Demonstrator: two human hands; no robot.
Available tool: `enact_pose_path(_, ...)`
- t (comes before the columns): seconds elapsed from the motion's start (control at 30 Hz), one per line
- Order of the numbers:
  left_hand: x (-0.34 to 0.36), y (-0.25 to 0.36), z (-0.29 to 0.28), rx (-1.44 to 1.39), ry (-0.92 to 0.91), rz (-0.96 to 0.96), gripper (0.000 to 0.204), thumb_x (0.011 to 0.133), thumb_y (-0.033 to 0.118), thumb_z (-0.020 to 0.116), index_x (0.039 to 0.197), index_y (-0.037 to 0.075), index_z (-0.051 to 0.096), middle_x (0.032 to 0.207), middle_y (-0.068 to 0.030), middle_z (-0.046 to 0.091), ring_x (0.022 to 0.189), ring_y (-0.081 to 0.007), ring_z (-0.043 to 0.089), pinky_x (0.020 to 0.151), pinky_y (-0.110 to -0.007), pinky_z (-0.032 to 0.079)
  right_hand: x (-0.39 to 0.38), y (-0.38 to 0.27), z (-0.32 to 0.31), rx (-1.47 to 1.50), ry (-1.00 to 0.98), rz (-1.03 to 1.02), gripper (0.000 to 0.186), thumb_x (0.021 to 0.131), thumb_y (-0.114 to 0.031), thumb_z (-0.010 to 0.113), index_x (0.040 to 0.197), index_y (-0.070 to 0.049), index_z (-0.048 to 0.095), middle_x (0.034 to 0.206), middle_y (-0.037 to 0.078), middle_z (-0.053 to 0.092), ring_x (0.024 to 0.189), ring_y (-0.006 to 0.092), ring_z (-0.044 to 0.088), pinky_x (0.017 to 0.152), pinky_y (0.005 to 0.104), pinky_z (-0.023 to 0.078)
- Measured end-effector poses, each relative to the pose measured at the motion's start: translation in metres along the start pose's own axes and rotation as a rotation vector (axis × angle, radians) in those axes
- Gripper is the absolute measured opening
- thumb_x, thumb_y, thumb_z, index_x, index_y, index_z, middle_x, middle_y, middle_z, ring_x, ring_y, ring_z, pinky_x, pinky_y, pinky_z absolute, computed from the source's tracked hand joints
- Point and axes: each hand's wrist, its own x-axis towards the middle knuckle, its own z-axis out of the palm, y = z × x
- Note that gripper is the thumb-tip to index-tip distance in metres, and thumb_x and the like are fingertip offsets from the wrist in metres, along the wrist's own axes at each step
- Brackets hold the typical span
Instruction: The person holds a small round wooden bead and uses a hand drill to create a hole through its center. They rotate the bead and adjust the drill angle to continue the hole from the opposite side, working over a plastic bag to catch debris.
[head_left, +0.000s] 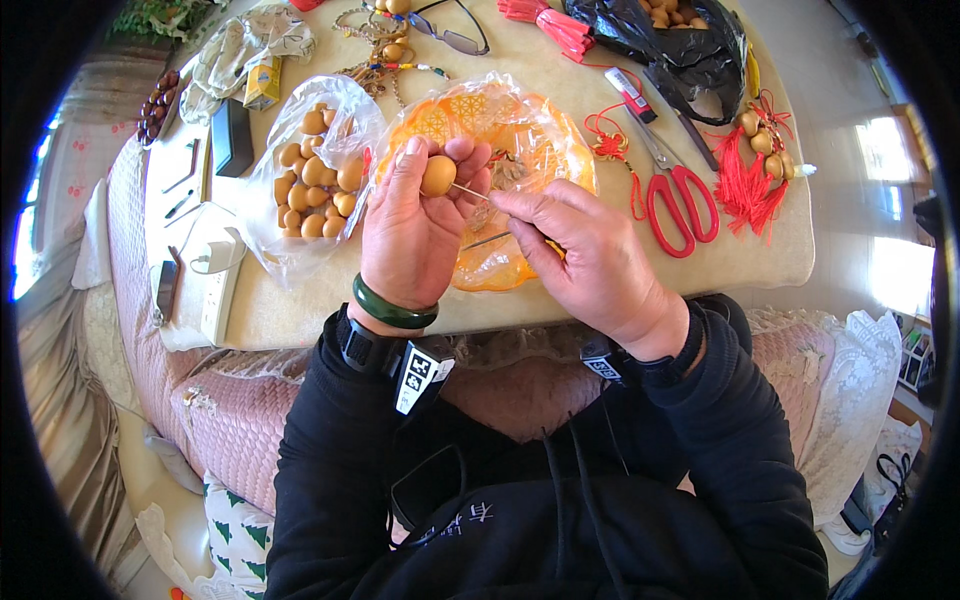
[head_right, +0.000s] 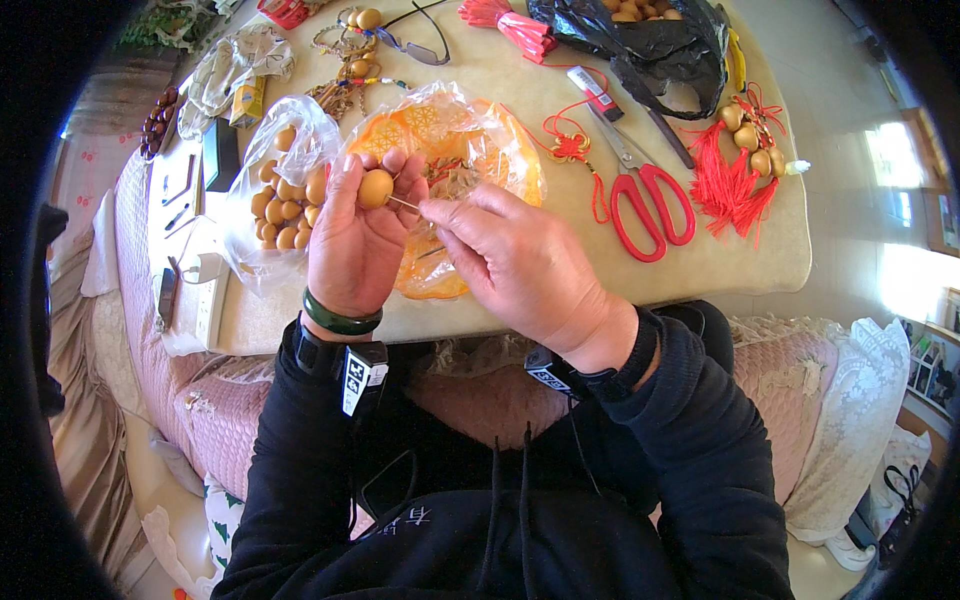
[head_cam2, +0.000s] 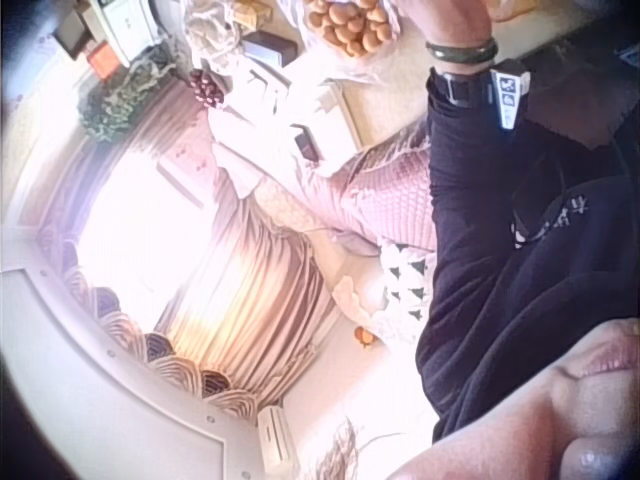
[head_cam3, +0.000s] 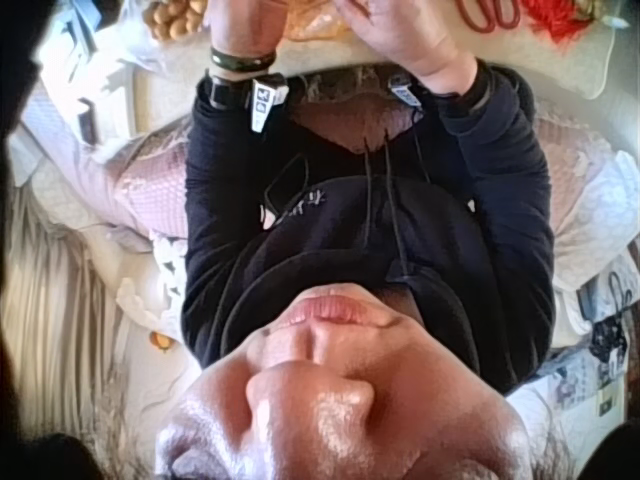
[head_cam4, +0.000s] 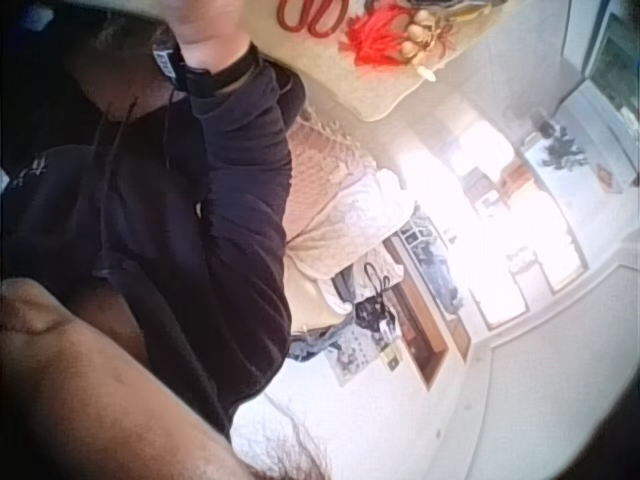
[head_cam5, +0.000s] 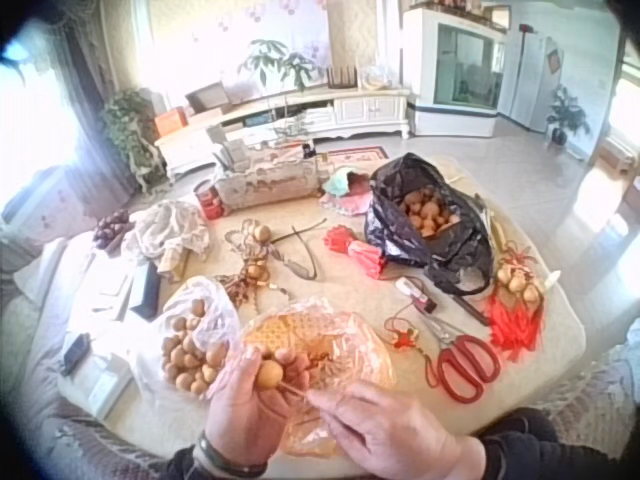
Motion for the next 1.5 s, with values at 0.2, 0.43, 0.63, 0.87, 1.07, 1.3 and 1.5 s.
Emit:
enact_pose_path(0.2, -0.002, -0.007, 0.0, -0.047, -0.057, 0.044, 0.017, 0.106, 0.024, 0.048, 0.103, 0.008, 0.055, 0.096, -0.0052, 0.061, 0.099, -0.0217, 0.062, 0.093, -0.039, 0.051, 0.001, 0.002, 0.005, 0.211, -0.049, 0.086, 0.021, 0.091, -0.005, 0.066, 0.112, -0.005, 0.068, 0.089, 0.015, 0.064, 0.075, 0.0287, 0.065, 0.068, 0.0331, 0.052)
enact_pose_path(0.43, -0.003, -0.006, 0.0, -0.061, -0.142, 0.074, 0.018, 0.107, 0.024, 0.046, 0.1, 0.008, 0.054, 0.094, -0.0049, 0.06, 0.096, -0.0218, 0.061, 0.091, -0.04, 0.051, -0.001, 0.001, 0.005, 0.427, -0.118, 0.306, 0.02, 0.095, -0.007, 0.064, 0.114, -0.003, 0.068, 0.087, 0.007, 0.063, 0.074, 0.0178, 0.062, 0.067, 0.029, 0.049)
enact_pose_path(0.63, -0.005, -0.007, 0.002, -0.038, -0.107, 0.102, 0.019, 0.106, 0.024, 0.047, 0.098, 0.008, 0.054, 0.092, -0.0044, 0.059, 0.091, -0.0218, 0.061, 0.088, -0.041, 0.051, -0.005, -0.003, 0.007, 0.164, -0.122, 0.126, 0.025, 0.098, -0.015, 0.065, 0.118, 0.001, 0.065, 0.087, -0.001, 0.064, 0.074, 0.0117, 0.061, 0.063, 0.0309, 0.051)
enact_pose_path(0.87, -0.007, -0.003, 0.007, -0.023, -0.103, 0.155, 0.017, 0.105, 0.023, 0.05, 0.096, 0.009, 0.054, 0.09, -0.0041, 0.057, 0.085, -0.02, 0.058, 0.084, -0.039, 0.051, 0.0, -0.006, 0.007, 1.002, -0.223, 0.796, 0.026, 0.097, -0.013, 0.065, 0.12, 0.0, 0.062, 0.083, 0.003, 0.063, 0.072, 0.0184, 0.063, 0.06, 0.0341, 0.052)
enact_pose_path(1.07, -0.007, 0.004, 0.01, -0.051, -0.055, 0.176, 0.015, 0.105, 0.022, 0.05, 0.098, 0.009, 0.052, 0.09, -0.0043, 0.056, 0.085, -0.0187, 0.057, 0.085, -0.038, 0.05, 0.001, -0.005, 0.008, 0.079, -0.044, -0.04, 0.021, 0.093, -0.008, 0.065, 0.113, -0.007, 0.063, 0.089, 0.015, 0.064, 0.077, 0.0365, 0.064, 0.064, 0.039, 0.053)
enact_pose_path(1.3, -0.009, 0.001, 0.009, -0.05, -0.097, 0.155, 0.017, 0.105, 0.023, 0.05, 0.095, 0.01, 0.054, 0.09, -0.0036, 0.058, 0.085, -0.0183, 0.058, 0.083, -0.038, 0.05, 0.001, -0.002, 0.003, 0.876, -0.178, 0.598, 0.013, 0.094, -0.005, 0.066, 0.107, -0.003, 0.061, 0.084, 0.011, 0.062, 0.073, 0.0242, 0.063, 0.064, 0.0344, 0.051)
enact_pose_path(1.5, -0.006, -0.002, 0.008, -0.059, -0.067, 0.169, 0.018, 0.105, 0.023, 0.049, 0.095, 0.01, 0.054, 0.09, -0.0033, 0.057, 0.085, -0.0182, 0.057, 0.083, -0.038, 0.051, -0.003, -0.002, 0.015, 0.435, -0.063, 0.213, 0.007, 0.098, -0.007, 0.062, 0.103, -0.004, 0.06, 0.082, 0.005, 0.062, 0.072, 0.0172, 0.062, 0.064, 0.0304, 0.05)
